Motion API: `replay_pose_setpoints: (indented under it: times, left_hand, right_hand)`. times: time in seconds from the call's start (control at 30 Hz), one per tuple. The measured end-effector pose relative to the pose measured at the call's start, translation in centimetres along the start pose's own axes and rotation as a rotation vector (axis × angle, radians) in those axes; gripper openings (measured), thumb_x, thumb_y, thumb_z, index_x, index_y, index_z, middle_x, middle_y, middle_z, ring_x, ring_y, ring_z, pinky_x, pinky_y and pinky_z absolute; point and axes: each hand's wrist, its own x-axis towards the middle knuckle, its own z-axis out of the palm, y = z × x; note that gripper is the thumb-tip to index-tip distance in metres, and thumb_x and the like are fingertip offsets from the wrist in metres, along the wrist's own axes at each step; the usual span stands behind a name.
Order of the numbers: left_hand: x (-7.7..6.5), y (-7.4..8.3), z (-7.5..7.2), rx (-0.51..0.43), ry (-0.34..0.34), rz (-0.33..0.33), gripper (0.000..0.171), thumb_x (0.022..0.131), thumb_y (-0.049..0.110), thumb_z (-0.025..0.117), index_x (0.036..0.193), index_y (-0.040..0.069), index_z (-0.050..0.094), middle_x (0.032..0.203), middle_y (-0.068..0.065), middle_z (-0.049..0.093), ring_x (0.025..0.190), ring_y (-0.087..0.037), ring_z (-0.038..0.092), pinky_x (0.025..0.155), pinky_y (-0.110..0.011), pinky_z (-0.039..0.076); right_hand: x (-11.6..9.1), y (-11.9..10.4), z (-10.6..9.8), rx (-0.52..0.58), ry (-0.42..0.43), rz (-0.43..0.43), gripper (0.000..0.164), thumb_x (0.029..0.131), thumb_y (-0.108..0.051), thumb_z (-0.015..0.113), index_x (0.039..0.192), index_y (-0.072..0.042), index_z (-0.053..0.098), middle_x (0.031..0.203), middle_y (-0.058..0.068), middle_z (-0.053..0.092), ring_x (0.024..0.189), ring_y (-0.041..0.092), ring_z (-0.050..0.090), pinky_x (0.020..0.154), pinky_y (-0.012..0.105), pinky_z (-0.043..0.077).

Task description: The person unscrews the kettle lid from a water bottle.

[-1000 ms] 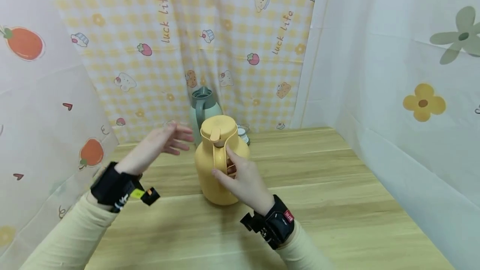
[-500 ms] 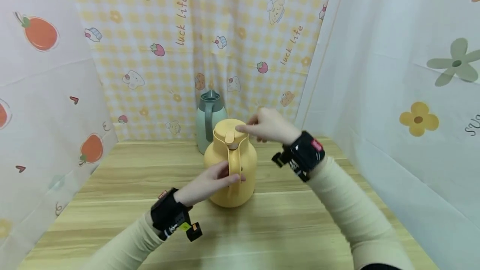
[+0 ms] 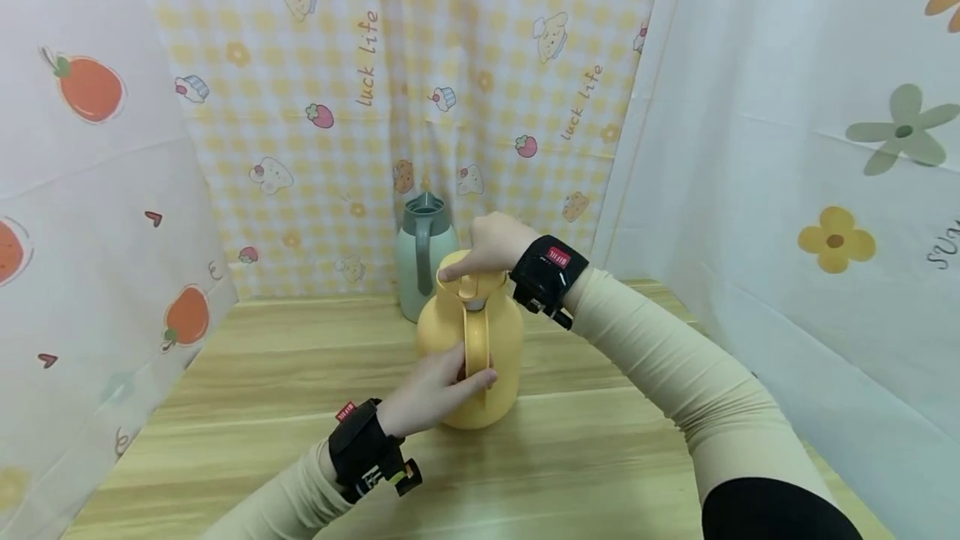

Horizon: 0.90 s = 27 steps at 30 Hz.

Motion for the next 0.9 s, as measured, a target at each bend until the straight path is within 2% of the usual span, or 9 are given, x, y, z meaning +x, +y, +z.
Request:
replay_pose_setpoints:
  times: [0.23,0.53,0.77,0.9]
  left_hand:
    - [-0.1,0.0,-0.1,-0.028,-0.013,-0.047,0.026,0.098,0.037,0.057,0.089,0.014,0.052,0.062,0.008,0.04,0.051,-0.004,0.037,0.051,-0.02,0.031]
    - [0.1,-0.1,0.1,-0.023,-0.009,-0.039,0.028,0.098,0.04,0.057,0.086,0.014,0.053,0.062,0.009,0.041,0.051,-0.003,0.038,0.05,-0.02,0.032]
    - [0.1,-0.3,0.2,-0.016,-0.006,-0.038,0.027,0.098,0.04,0.057,0.09,0.013,0.054,0.065,0.008,0.044,0.054,-0.004,0.04,0.051,-0.02,0.033]
    - [0.2,-0.3,0.3,-0.023,-0.012,-0.04,0.028,0.098,0.04,0.056,0.093,0.013,0.055,0.067,0.008,0.046,0.056,-0.004,0.042,0.052,-0.021,0.035]
  right_hand:
    - [0.5,-0.4,0.4,-0.017,0.03,-0.048,0.064,0.076,-0.057,0.075,0.048,-0.018,0.032,0.049,-0.008,0.023,0.045,0.006,0.019,0.045,0.024,0.022]
    - [0.4,-0.3,-0.1,-0.003,-0.024,-0.041,0.063,0.075,-0.056,0.077,0.048,-0.018,0.034,0.049,-0.008,0.025,0.045,0.005,0.02,0.045,0.022,0.022]
    - [0.9,0.4,-0.2,-0.014,-0.063,-0.095,0.052,0.076,-0.052,0.077,0.052,-0.017,0.047,0.05,-0.008,0.033,0.047,0.006,0.029,0.048,0.022,0.027]
    - [0.9,0.5,-0.4,-0.021,-0.079,-0.131,0.05,0.076,-0.048,0.079,0.054,-0.017,0.046,0.053,-0.008,0.03,0.05,0.007,0.028,0.051,0.023,0.025]
